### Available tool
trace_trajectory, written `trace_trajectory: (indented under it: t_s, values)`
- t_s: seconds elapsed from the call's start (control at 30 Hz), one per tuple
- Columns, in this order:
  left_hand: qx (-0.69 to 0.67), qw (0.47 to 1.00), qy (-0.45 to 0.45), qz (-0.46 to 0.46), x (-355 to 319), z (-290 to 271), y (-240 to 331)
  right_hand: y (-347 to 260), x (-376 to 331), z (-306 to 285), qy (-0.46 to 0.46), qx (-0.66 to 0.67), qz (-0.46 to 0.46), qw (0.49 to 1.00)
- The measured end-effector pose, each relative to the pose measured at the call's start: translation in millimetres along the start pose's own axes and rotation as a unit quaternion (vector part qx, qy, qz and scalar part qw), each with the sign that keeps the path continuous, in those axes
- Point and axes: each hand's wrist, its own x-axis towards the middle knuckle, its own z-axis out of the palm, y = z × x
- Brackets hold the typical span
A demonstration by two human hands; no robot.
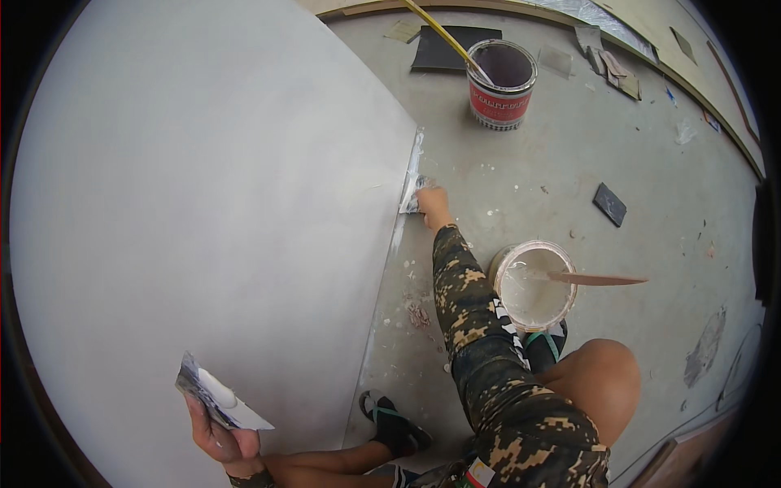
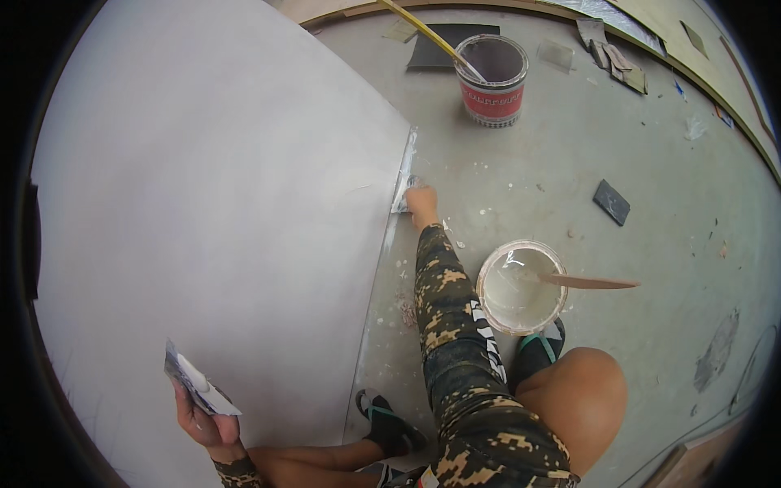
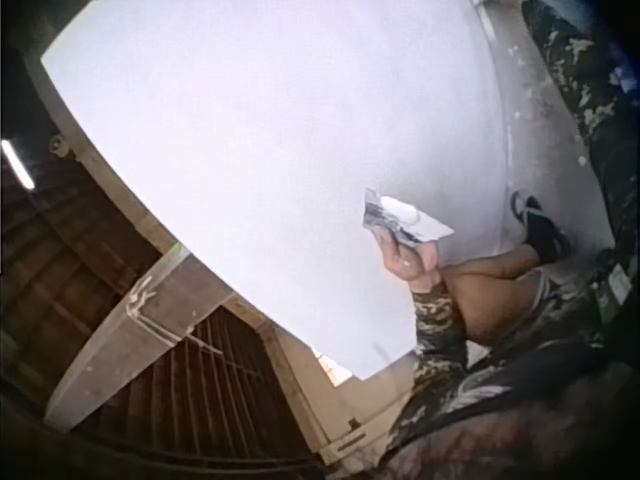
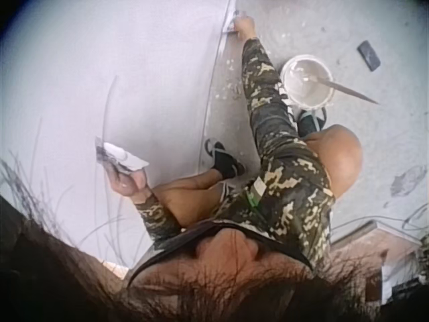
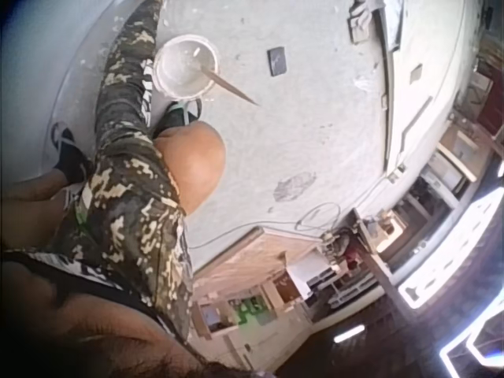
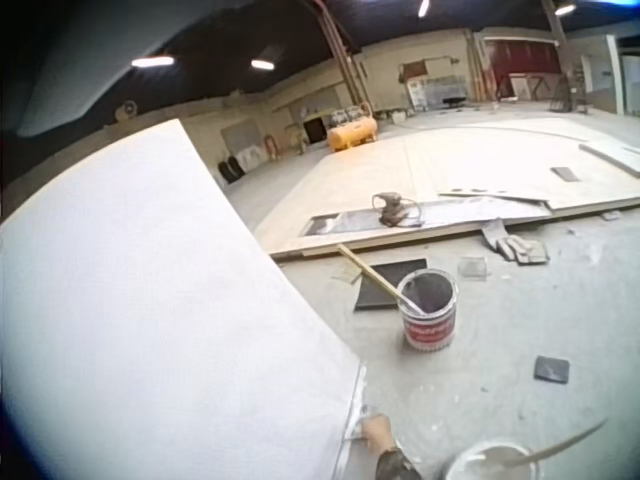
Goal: The person applies putty onto a board using metal scrapers, spreading and smoothing the material across the surface and mixing putty between the blades.
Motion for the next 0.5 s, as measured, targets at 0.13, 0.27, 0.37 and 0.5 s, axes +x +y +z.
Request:
trace_trajectory:
  t_s: [0.13, 0.27, 0.37, 0.5]
  values:
    - [-0.003, 0.999, 0.038, 0.001, 0.3, 8.7, 0.6, -8.5, 3.1, 3.5, -0.025, 0.071, 0.028, 0.997]
    - [-0.022, 0.999, 0.023, -0.007, 5.0, 11.8, -4.8, -14.8, 18.0, -4.8, -0.056, 0.039, 0.023, 0.997]
    - [-0.015, 1.0, 0.026, -0.002, 5.4, 9.6, -1.1, -21.7, 3.8, 13.2, -0.034, 0.026, 0.03, 0.999]
    - [-0.027, 1.0, 0.008, -0.003, 7.5, 4.0, -2.8, -27.7, 12.1, 14.4, -0.049, -0.037, 0.046, 0.997]
